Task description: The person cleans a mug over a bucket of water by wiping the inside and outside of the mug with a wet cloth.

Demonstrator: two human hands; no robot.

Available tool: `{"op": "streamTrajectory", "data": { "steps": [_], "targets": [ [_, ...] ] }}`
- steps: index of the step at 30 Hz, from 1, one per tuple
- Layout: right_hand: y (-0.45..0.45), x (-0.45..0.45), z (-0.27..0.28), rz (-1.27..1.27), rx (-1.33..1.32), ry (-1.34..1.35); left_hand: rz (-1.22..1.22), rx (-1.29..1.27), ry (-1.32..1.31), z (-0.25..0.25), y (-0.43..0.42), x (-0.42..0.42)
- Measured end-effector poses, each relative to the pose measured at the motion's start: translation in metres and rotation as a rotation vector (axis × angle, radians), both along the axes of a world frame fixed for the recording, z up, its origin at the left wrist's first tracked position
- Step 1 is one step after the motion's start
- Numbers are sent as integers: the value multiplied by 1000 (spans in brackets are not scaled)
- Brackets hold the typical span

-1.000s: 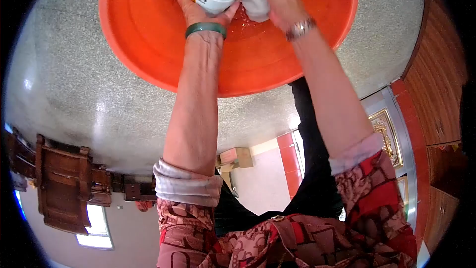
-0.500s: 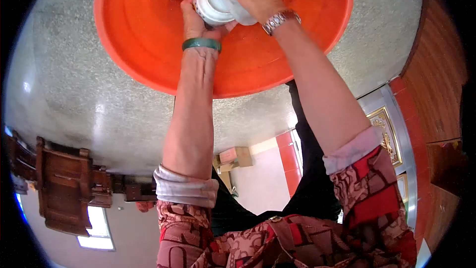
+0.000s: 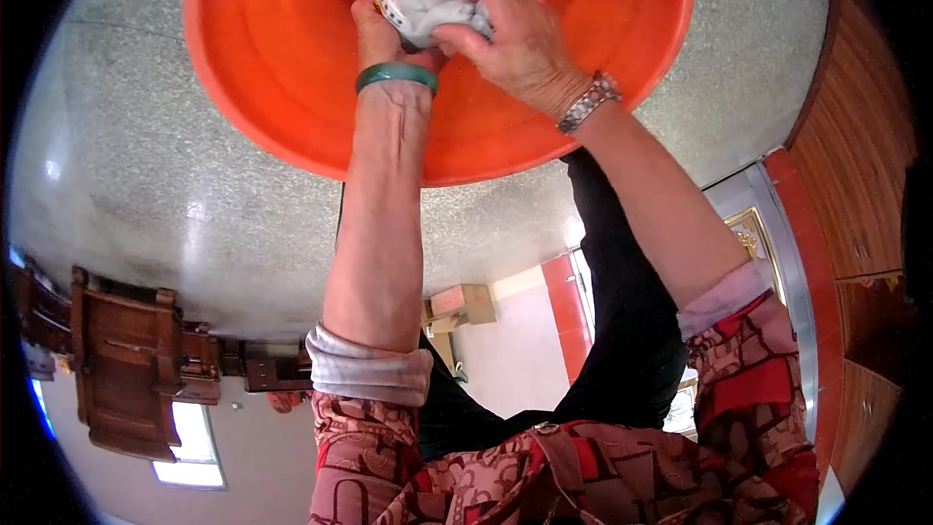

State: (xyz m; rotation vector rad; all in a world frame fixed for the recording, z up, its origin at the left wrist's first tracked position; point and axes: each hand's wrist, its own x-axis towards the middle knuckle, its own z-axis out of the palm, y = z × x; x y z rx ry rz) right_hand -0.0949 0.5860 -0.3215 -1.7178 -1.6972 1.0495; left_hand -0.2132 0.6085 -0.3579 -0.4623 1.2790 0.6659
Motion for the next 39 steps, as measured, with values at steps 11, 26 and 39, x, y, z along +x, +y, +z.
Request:
{"op": "streamTrajectory", "data": {
  "steps": [11,26,39],
  "targets": [
    [37,7,36,140,-97,310,-124,43,-102,-13,15,-20],
    [47,-2,12,67,-348,-141,-420,25,470,1,16,-8],
    [-17,-25,-30,-109,-194,-159,-368,-7,270,-34,-48,-36]
  ]
}}
